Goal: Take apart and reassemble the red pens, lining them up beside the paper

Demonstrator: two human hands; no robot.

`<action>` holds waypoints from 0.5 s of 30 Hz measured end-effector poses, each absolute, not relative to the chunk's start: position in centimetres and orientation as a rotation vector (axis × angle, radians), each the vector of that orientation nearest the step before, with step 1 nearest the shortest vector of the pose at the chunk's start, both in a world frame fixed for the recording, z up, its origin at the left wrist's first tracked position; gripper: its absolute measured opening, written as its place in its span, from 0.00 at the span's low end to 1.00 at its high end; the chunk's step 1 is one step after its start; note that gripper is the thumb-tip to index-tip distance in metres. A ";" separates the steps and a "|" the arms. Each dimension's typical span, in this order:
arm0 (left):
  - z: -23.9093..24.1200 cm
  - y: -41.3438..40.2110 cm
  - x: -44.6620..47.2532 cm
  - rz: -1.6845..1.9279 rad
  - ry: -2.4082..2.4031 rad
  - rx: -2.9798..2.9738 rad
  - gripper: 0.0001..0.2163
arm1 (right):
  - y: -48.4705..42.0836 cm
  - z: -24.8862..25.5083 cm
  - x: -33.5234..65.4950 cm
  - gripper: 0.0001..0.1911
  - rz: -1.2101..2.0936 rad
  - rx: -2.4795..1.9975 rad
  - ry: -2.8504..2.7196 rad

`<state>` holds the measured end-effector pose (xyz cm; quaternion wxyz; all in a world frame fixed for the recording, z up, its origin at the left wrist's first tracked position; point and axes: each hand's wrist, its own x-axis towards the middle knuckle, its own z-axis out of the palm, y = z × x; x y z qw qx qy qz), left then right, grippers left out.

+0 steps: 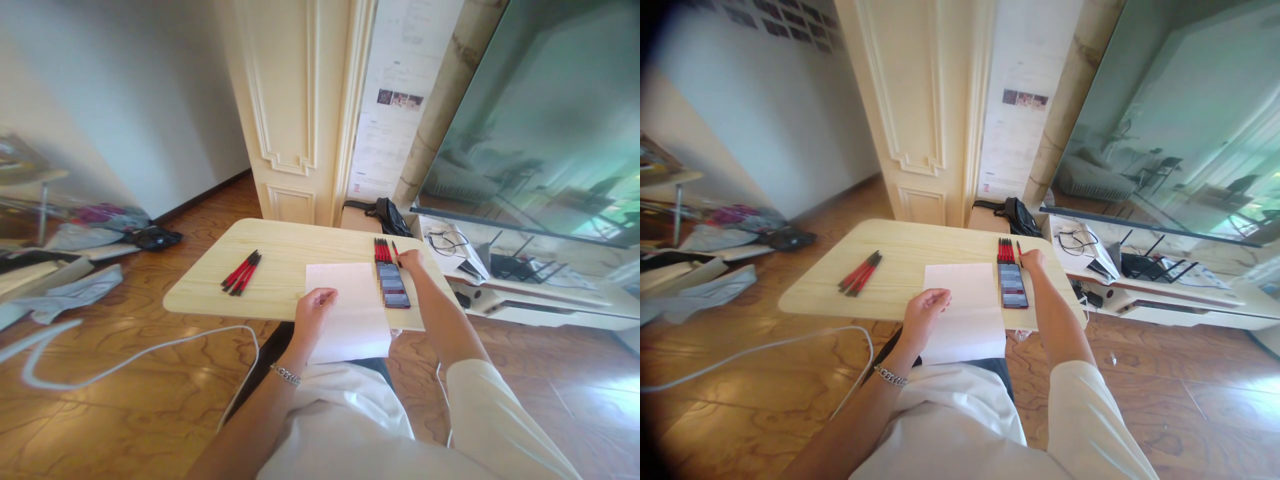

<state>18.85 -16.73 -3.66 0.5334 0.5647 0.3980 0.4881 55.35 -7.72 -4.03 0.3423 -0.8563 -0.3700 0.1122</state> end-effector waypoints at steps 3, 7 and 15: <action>-4.1 -16.7 18.9 1.138 0.960 1.392 0.15 | -7.2 -4.4 55.6 0.09 0.305 -2.271 -1.004; -4.3 -16.6 18.8 1.107 0.974 1.438 0.15 | -6.9 -4.6 55.5 0.12 0.319 -2.302 -1.058; -4.4 -16.5 18.6 1.102 0.983 1.450 0.15 | -7.1 -4.8 55.1 0.16 0.262 -2.317 -1.127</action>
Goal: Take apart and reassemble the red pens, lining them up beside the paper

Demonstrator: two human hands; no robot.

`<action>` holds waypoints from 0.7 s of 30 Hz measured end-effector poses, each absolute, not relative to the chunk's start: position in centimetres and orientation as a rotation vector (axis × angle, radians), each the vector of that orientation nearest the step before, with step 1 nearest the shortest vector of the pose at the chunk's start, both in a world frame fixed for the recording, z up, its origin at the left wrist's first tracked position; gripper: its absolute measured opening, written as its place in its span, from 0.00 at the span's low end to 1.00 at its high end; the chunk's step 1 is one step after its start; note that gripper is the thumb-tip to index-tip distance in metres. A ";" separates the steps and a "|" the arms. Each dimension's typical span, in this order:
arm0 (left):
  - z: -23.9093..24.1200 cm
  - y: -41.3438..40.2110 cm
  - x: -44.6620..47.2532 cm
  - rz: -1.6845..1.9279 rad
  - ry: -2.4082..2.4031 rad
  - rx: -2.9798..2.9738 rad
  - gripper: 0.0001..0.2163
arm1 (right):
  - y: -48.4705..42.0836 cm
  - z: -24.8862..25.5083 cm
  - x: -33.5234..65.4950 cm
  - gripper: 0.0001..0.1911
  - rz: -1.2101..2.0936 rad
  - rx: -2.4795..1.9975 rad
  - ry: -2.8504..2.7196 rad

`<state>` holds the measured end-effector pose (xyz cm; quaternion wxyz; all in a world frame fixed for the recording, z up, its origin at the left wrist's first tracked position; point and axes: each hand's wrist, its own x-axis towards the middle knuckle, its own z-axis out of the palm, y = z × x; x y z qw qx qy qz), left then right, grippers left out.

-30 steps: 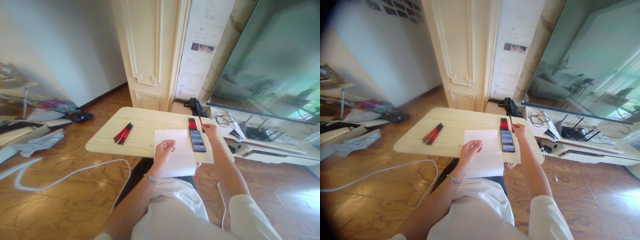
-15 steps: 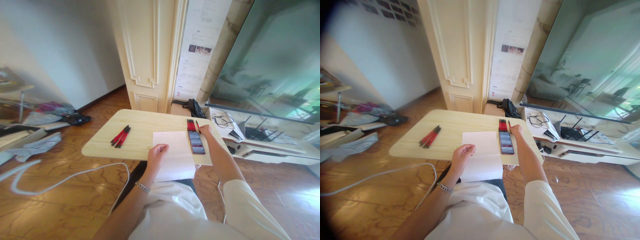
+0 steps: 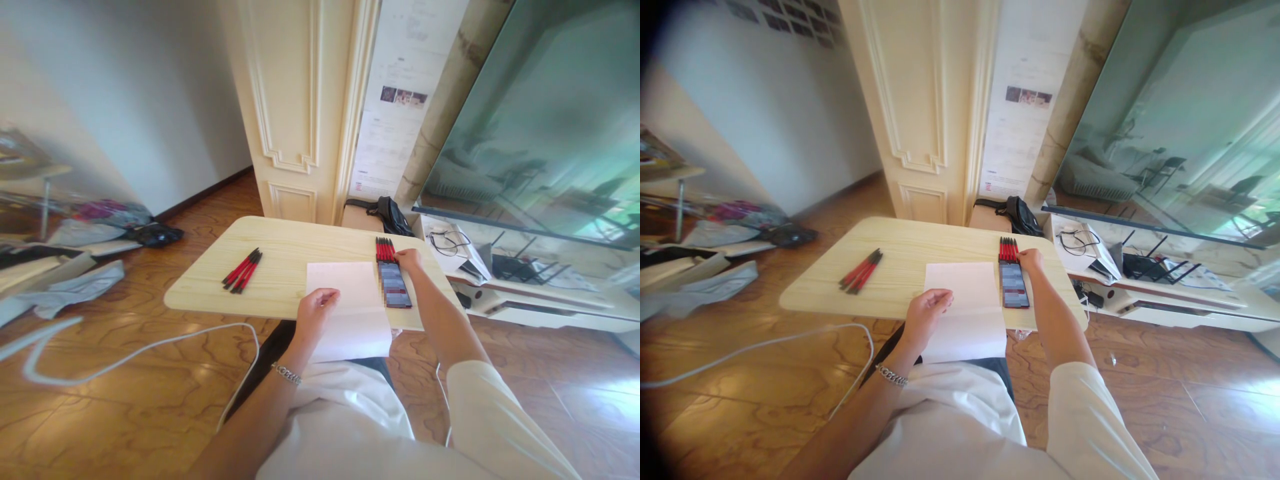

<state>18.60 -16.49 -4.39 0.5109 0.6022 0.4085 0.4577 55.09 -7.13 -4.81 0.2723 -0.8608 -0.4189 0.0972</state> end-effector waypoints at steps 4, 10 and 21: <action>-4.1 -16.5 18.6 1.109 0.994 1.447 0.16 | -7.3 -4.8 54.9 0.17 0.258 -2.316 -1.144; -3.2 -16.0 17.9 1.159 1.035 1.517 0.15 | -7.4 -4.6 54.5 0.16 0.235 -2.311 -1.157; -1.6 -10.3 7.4 1.082 1.762 2.097 0.11 | -10.3 -3.4 50.2 0.22 0.058 -1.986 -1.081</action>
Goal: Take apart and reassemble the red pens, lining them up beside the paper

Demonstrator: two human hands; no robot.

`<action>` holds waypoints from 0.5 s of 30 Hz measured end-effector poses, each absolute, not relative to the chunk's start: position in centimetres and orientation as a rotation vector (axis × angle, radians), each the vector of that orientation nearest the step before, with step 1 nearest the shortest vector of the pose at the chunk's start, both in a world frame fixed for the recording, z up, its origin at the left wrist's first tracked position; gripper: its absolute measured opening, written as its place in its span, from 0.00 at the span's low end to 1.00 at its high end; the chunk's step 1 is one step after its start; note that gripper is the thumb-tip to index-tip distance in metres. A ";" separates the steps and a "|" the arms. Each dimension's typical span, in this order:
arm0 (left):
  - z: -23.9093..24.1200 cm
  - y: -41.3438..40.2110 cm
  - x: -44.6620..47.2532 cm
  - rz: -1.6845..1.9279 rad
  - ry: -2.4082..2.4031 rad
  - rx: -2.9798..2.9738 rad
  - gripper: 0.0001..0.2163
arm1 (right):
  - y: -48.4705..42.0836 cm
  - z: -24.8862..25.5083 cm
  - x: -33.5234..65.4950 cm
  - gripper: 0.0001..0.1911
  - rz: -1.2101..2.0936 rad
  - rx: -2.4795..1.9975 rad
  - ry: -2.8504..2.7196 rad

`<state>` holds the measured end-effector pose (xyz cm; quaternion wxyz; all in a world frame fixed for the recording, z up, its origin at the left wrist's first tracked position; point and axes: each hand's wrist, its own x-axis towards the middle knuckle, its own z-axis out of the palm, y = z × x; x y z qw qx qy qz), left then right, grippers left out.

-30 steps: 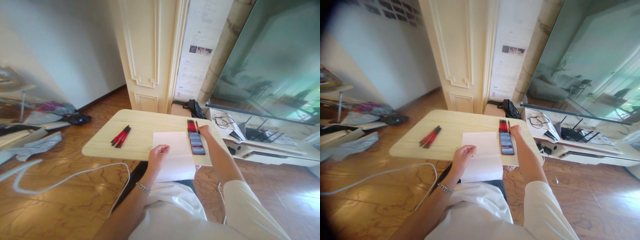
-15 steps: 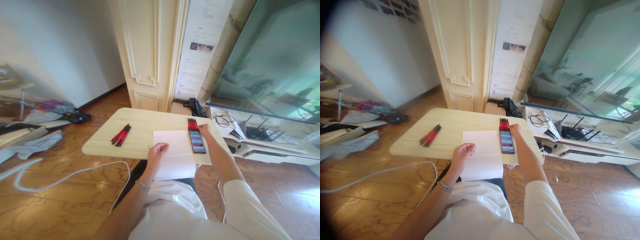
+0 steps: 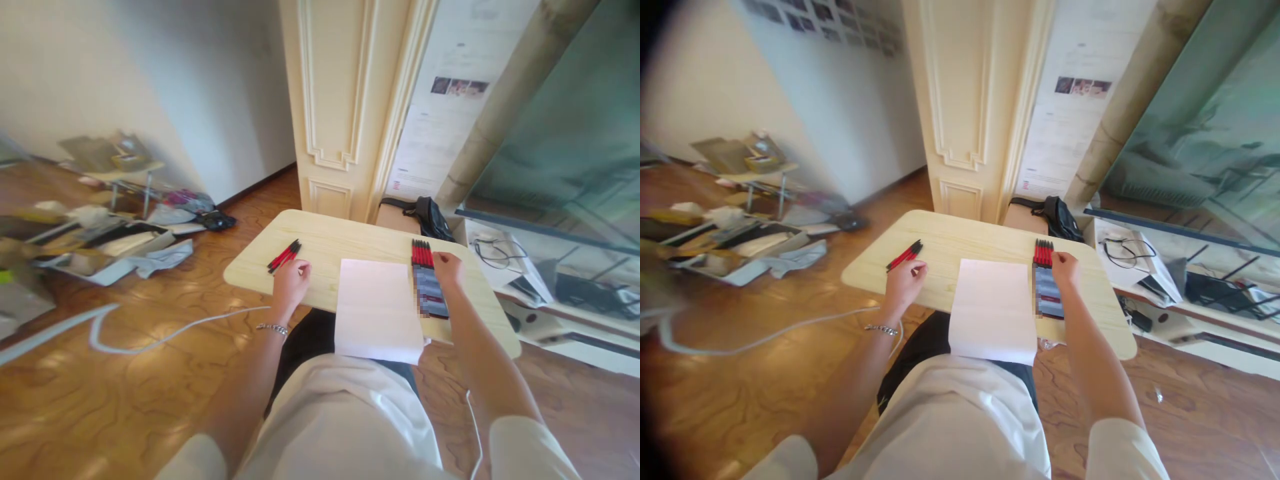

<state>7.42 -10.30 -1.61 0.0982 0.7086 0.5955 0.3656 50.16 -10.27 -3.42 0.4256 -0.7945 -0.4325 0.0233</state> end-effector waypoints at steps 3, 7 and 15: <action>-1.3 -9.1 4.6 0.855 2.020 2.143 0.12 | -12.5 -3.0 46.3 0.23 0.102 -1.817 -1.103; -1.2 -8.4 3.1 0.568 2.203 2.142 0.14 | -16.2 -2.3 40.7 0.25 0.221 -1.710 -1.174; -1.7 -7.7 3.0 0.419 2.278 2.079 0.15 | -19.7 -3.1 35.1 0.24 0.362 -1.661 -1.286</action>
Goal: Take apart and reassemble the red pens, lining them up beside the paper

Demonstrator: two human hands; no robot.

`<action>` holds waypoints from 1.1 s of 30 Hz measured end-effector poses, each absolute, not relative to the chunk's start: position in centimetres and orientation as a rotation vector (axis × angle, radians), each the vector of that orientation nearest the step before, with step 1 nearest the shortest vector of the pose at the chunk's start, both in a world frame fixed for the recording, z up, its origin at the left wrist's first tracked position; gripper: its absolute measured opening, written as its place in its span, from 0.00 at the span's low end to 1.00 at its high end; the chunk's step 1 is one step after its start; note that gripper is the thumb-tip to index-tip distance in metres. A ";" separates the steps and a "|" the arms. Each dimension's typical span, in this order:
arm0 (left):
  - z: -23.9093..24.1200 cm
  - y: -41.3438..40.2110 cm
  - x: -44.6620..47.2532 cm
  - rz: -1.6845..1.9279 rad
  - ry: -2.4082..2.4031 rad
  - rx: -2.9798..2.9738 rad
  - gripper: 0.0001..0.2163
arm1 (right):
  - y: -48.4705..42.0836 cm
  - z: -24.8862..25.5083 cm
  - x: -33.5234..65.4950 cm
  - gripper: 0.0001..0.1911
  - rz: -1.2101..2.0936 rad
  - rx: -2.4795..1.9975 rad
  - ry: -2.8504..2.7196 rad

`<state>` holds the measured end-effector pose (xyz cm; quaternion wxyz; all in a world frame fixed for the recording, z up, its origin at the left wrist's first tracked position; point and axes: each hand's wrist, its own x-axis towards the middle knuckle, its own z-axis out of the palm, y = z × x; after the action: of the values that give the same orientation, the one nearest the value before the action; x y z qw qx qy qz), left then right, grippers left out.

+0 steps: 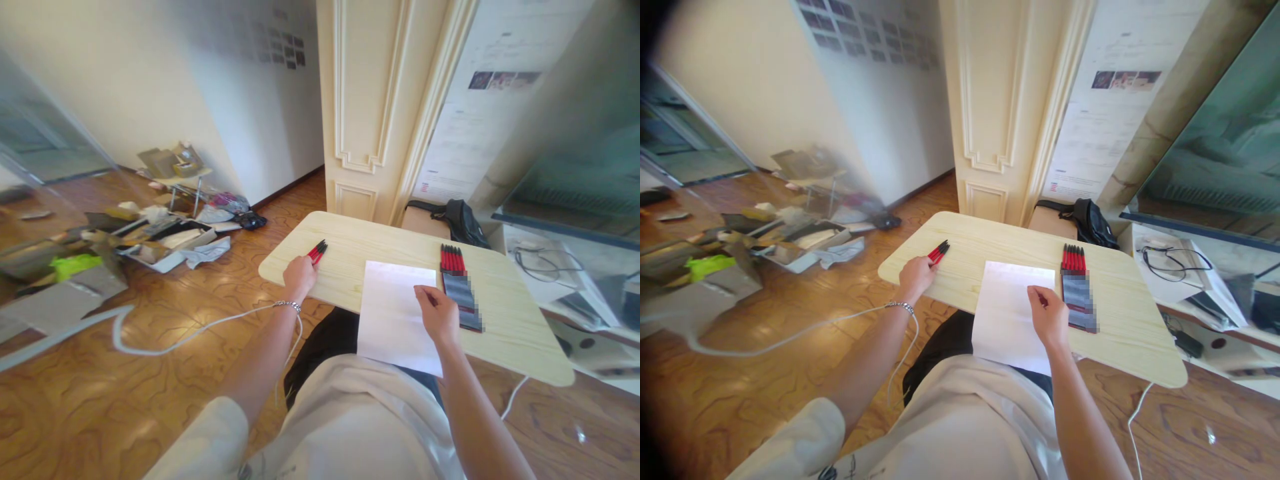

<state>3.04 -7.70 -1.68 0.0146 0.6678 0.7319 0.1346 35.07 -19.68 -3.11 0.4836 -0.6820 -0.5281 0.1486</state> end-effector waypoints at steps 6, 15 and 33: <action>-1.3 -7.2 3.4 0.386 2.272 2.063 0.15 | -19.8 -4.0 34.4 0.20 0.176 -1.705 -1.603; -0.1 -8.8 4.6 0.424 2.213 2.108 0.15 | -20.4 -4.9 33.3 0.16 0.156 -1.920 -1.796; -2.7 -16.2 19.4 0.399 1.756 2.291 0.15 | -20.2 -5.0 32.9 0.14 0.109 -1.865 -1.652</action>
<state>19.36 -16.20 -2.66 0.1137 0.7811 0.5986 0.1361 32.89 -20.16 -4.98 0.3182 -0.7088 -0.6281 0.0415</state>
